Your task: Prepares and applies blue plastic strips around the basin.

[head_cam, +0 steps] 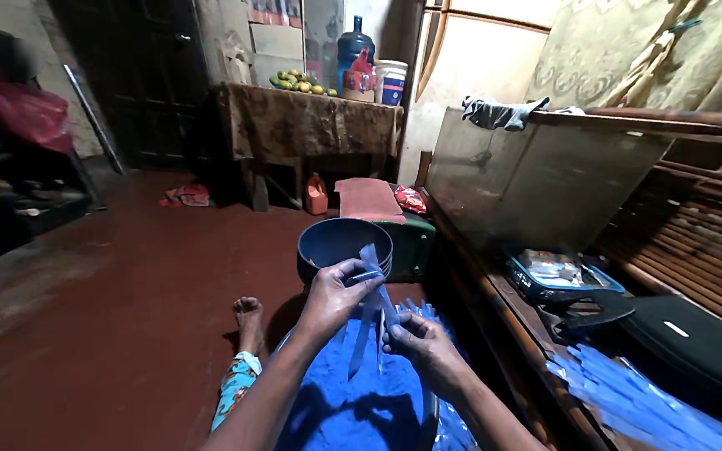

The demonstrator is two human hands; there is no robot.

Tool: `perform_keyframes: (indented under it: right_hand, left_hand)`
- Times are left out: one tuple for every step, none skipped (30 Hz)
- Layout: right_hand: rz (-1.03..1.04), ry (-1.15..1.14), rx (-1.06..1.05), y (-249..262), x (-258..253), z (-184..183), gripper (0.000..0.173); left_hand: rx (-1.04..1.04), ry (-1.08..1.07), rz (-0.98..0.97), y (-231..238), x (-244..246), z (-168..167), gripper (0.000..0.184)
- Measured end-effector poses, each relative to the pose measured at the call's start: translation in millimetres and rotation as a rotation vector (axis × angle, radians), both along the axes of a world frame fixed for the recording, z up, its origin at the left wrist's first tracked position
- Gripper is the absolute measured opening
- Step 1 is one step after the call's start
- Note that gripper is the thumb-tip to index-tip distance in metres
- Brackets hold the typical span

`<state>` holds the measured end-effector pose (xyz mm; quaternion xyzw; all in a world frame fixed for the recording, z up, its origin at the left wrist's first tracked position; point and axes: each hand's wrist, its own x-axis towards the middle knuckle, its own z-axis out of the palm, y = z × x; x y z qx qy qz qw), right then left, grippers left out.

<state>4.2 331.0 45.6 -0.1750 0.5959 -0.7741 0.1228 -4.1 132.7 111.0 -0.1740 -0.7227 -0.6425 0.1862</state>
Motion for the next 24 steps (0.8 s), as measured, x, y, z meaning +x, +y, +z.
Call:
perform_keyframes:
  right_hand:
    - [-0.023,-0.018,-0.012,-1.2,1.0,1.4,0.014]
    - [-0.043,-0.036,-0.028,-2.3,1.7,2.9,0.013]
    - [-0.059,-0.057,-0.05,-3.1,2.1,4.1,0.014]
    - [-0.072,-0.079,-0.072,-3.8,2.2,4.9,0.014]
    - [-0.08,-0.092,-0.089,-4.1,2.2,5.4,0.014]
    - [-0.08,-0.094,-0.1,-4.0,2.0,5.7,0.014]
    - [-0.08,-0.092,-0.106,-3.9,2.0,6.6,0.013]
    - [-0.081,-0.087,-0.111,-3.6,2.0,7.4,0.013]
    - [-0.084,-0.083,-0.113,-3.1,1.9,7.8,0.013]
    - [-0.092,-0.082,-0.112,-2.8,1.8,8.1,0.013]
    - [-0.107,-0.083,-0.112,-2.5,1.7,8.1,0.012]
    - [-0.122,-0.081,-0.108,-2.3,1.6,7.9,0.012]
    - [-0.131,-0.074,-0.102,-1.7,1.3,6.4,0.012]
    - [-0.132,-0.069,-0.099,-0.6,0.3,3.5,0.013]
    - [-0.125,-0.069,-0.1,0.5,-1.1,-0.8,0.014]
    - [-0.113,-0.08,-0.105,1.0,-2.4,-5.5,0.015]
    - [-0.091,-0.095,-0.118,0.6,-3.2,-10.6,0.016]
    - [-0.059,-0.109,-0.141,-0.4,-3.7,-15.4,0.017]
    - [-0.03,-0.125,-0.172,-2.2,-3.5,-19.3,0.018]
    - [-0.002,-0.141,-0.206,-4.2,-3.1,-22.1,0.019]
    - [0.015,-0.16,-0.23,-6.1,-2.8,-23.8,0.018]
    - [0.015,-0.184,-0.251,-8.2,-2.6,-24.5,0.017]
    - [0.008,-0.205,-0.263,-9.9,-2.5,-24.9,0.017]
    - [-0.001,-0.222,-0.263,-11.5,-2.4,-25.2,0.017]
  left_hand:
    - [0.002,0.003,0.0,-0.3,0.1,2.8,0.011]
    - [0.004,0.011,-0.001,-0.7,-0.2,5.2,0.011]
    - [0.006,0.026,-0.001,-1.4,-0.9,7.2,0.011]
    - [0.013,0.042,0.0,-2.0,-1.5,9.0,0.01]
    - [0.025,0.058,0.001,-2.3,-1.9,10.8,0.009]
    - [0.041,0.068,0.003,-2.5,-2.5,12.7,0.009]
    - [0.055,0.072,0.004,-2.4,-3.0,14.9,0.009]
    - [0.068,0.072,0.005,-2.1,-3.4,17.1,0.009]
    - [0.075,0.07,0.006,-1.8,-4.0,19.0,0.009]
    - [0.078,0.072,0.009,-1.4,-5.4,20.4,0.01]
    - [0.079,0.078,0.013,-1.2,-7.4,21.2,0.012]
    - [0.081,0.085,0.019,-0.8,-9.8,22.0,0.013]
    - [0.084,0.09,0.027,0.0,-11.2,23.6,0.015]
    - [0.095,0.088,0.034,1.0,-11.6,26.0,0.014]
    - [0.106,0.081,0.041,2.3,-11.0,29.0,0.014]
    - [0.115,0.078,0.051,3.9,-9.9,32.3,0.014]
    - [0.126,0.081,0.055,5.9,-8.7,35.3,0.014]
    - [0.137,0.09,0.06,8.3,-7.5,37.6,0.014]
    - [0.144,0.102,0.066,10.6,-6.7,39.2,0.014]
    - [0.155,0.11,0.069,12.7,-6.6,40.4,0.014]
    - [0.168,0.117,0.072,14.9,-6.8,41.5,0.014]
    - [0.18,0.12,0.07,16.7,-7.1,42.7,0.013]
    - [0.19,0.12,0.068,18.1,-7.1,43.9,0.013]
    - [0.203,0.121,0.066,19.8,-6.9,44.9,0.013]
